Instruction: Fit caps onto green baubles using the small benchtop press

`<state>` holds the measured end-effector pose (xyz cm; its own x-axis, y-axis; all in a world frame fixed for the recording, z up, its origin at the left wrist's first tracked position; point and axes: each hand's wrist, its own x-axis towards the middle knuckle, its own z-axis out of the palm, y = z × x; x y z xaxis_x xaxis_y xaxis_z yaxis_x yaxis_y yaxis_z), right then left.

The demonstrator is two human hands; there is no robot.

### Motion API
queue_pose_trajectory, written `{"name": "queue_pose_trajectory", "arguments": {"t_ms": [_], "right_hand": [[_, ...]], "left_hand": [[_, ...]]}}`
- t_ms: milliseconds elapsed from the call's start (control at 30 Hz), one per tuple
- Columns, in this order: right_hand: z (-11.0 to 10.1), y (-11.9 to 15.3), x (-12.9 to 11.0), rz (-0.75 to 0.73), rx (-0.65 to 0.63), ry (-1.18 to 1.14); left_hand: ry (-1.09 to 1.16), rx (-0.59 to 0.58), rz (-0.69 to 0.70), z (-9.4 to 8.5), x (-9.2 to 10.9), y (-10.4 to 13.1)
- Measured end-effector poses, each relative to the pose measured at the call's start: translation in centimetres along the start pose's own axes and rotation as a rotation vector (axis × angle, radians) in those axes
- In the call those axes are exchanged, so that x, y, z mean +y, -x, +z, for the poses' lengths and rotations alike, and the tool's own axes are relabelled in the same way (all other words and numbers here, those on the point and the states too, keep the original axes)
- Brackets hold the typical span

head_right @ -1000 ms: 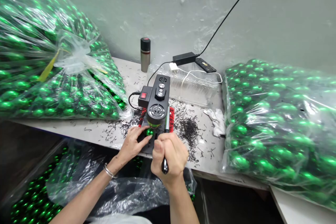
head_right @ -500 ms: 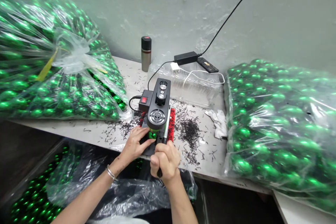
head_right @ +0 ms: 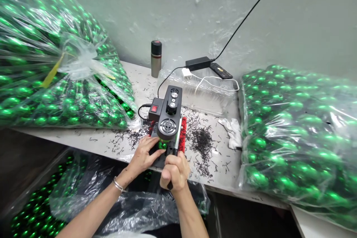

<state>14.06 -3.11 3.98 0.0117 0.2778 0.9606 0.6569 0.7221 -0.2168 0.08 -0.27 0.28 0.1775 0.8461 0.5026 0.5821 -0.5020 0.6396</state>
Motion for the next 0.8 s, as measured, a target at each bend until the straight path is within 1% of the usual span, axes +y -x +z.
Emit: {"name": "queue_pose_trajectory", "arguments": {"t_ms": [133,233,333,400,467,533,600,667,700,733,800], "right_hand": [[0.4,0.3,0.5,-0.068,-0.034,-0.002],[0.1,-0.4,0.2,-0.05,-0.024,-0.018],[-0.7,-2.8,-0.9,0.025,-0.019,-0.029],[-1.4,-5.1,-1.8,0.122,-0.047,-0.042],[-1.8,-7.1,-2.5,0.195,-0.058,-0.066],[-2.0,-8.2,-2.9,0.218,-0.058,-0.085],[-2.0,-8.2,-3.0,0.206,-0.054,-0.089],[-1.8,-7.6,-2.8,0.181,-0.037,-0.082],[-1.6,-7.2,-2.8,0.174,-0.03,-0.08],[-1.5,-6.9,-2.7,0.171,-0.025,-0.082],[-1.4,-6.6,-2.7,0.172,-0.018,-0.09]], "left_hand": [[0.013,-0.029,-0.025,-0.1,0.1,0.0],[0.039,-0.027,-0.035,0.0,0.1,-0.2],[0.073,-0.021,-0.053,0.0,0.2,-0.4],[0.099,-0.017,-0.075,-0.4,0.4,-0.1],[0.115,-0.005,-0.089,-1.5,0.7,1.0],[0.111,-0.012,-0.07,-3.1,1.1,2.7],[0.079,-0.056,-0.025,-4.9,1.2,4.6],[0.018,-0.074,0.003,-6.3,0.9,5.6],[-0.022,-0.062,0.004,-6.9,0.5,5.5],[-0.067,-0.034,-0.001,-7.4,0.1,4.9],[-0.177,0.039,-0.022,-8.1,-1.2,2.3]]}}
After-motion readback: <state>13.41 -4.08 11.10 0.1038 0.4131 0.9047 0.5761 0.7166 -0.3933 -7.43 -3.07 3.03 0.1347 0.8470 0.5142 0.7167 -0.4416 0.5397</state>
